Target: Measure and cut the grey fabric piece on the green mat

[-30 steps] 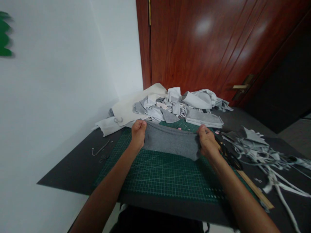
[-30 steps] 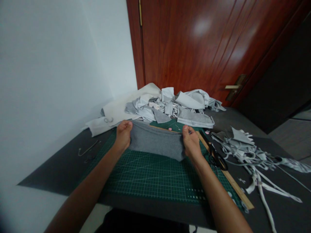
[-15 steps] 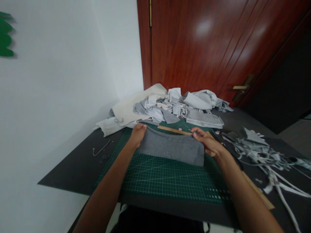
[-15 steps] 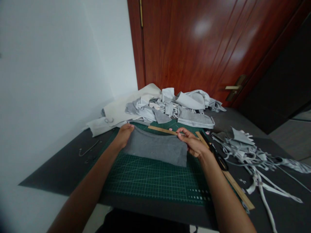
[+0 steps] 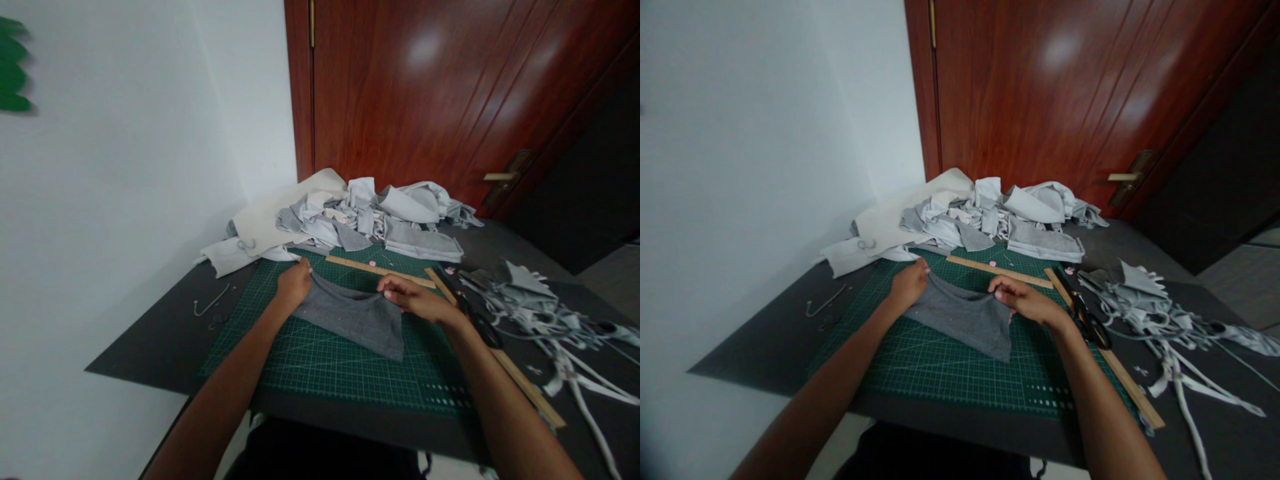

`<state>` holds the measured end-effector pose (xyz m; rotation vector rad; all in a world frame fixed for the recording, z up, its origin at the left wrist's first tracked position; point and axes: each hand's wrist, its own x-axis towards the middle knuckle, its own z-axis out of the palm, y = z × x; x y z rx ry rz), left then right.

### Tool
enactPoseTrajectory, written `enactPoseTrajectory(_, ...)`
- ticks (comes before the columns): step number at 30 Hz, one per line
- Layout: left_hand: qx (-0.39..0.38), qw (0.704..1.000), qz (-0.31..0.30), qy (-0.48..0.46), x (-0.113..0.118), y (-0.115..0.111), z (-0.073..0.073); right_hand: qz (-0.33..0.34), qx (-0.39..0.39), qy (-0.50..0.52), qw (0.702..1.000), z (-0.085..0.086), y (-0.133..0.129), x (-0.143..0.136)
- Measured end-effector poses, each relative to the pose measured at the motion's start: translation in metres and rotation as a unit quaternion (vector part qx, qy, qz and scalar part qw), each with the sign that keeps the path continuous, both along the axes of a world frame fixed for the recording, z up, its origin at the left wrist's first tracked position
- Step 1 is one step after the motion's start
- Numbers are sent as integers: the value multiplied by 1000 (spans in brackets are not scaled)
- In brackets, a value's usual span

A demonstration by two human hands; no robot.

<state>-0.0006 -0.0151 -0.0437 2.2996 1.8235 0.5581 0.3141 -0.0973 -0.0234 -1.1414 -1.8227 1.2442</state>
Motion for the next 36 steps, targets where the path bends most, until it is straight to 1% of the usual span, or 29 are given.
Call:
enactPoseTrajectory(3, 10, 999, -48, 24, -2, 4, -2, 82, -66, 21, 994, 14, -11, -7)
enactPoseTrajectory(6, 19, 993, -111, 35, -4, 8, -4, 150, -109, 56, 981, 21, -19, -13)
enactPoseTrajectory(9, 23, 985, -165, 32, -5, 11, -6, 202, -168, 126, 957, 21, -23, -18)
enactPoseTrajectory(11, 24, 982, -183, 26, -5, 13, -7, 217, -195, 157, 944, 17, -24, -23)
enactPoseTrajectory(13, 27, 982, -185, 19, -4, 13, -8, 193, -188, 161, 949, 13, -23, -30)
enactPoseTrajectory(16, 30, 984, -174, 11, -4, 13, -8, 114, -137, 152, 972, 8, -21, -42)
enactPoseTrajectory(17, 31, 985, -169, 11, -3, 12, -8, 97, -119, 149, 977, 7, -20, -45)
enactPoseTrajectory(19, 31, 986, -162, 12, -2, 10, -7, 87, -82, 130, 984, 9, -20, -48)
enactPoseTrajectory(21, 32, 986, -162, 14, -1, 9, -6, 75, -19, 97, 992, 13, -21, -49)
enactPoseTrajectory(23, 33, 986, -165, 15, 0, 8, -6, 33, 75, 69, 994, 17, -22, -49)
enactPoseTrajectory(25, 35, 985, -168, 15, 0, 9, -7, -23, 165, 67, 984, 19, -22, -48)
enactPoseTrajectory(27, 38, 984, -172, 16, 1, 10, -8, -66, 212, 90, 971, 17, -20, -48)
enactPoseTrajectory(29, 39, 983, -179, 18, 2, 11, -9, -100, 215, 138, 962, 11, -18, -50)
enactPoseTrajectory(32, 39, 979, -197, 20, 5, 10, -10, -150, 179, 205, 950, 0, -15, -56)
enactPoseTrajectory(34, 38, 977, -209, 19, 6, 9, -11, -179, 165, 215, 946, -5, -14, -60)
enactPoseTrajectory(36, 39, 976, -216, 16, 7, 8, -11, -200, 181, 211, 939, -6, -15, -65)
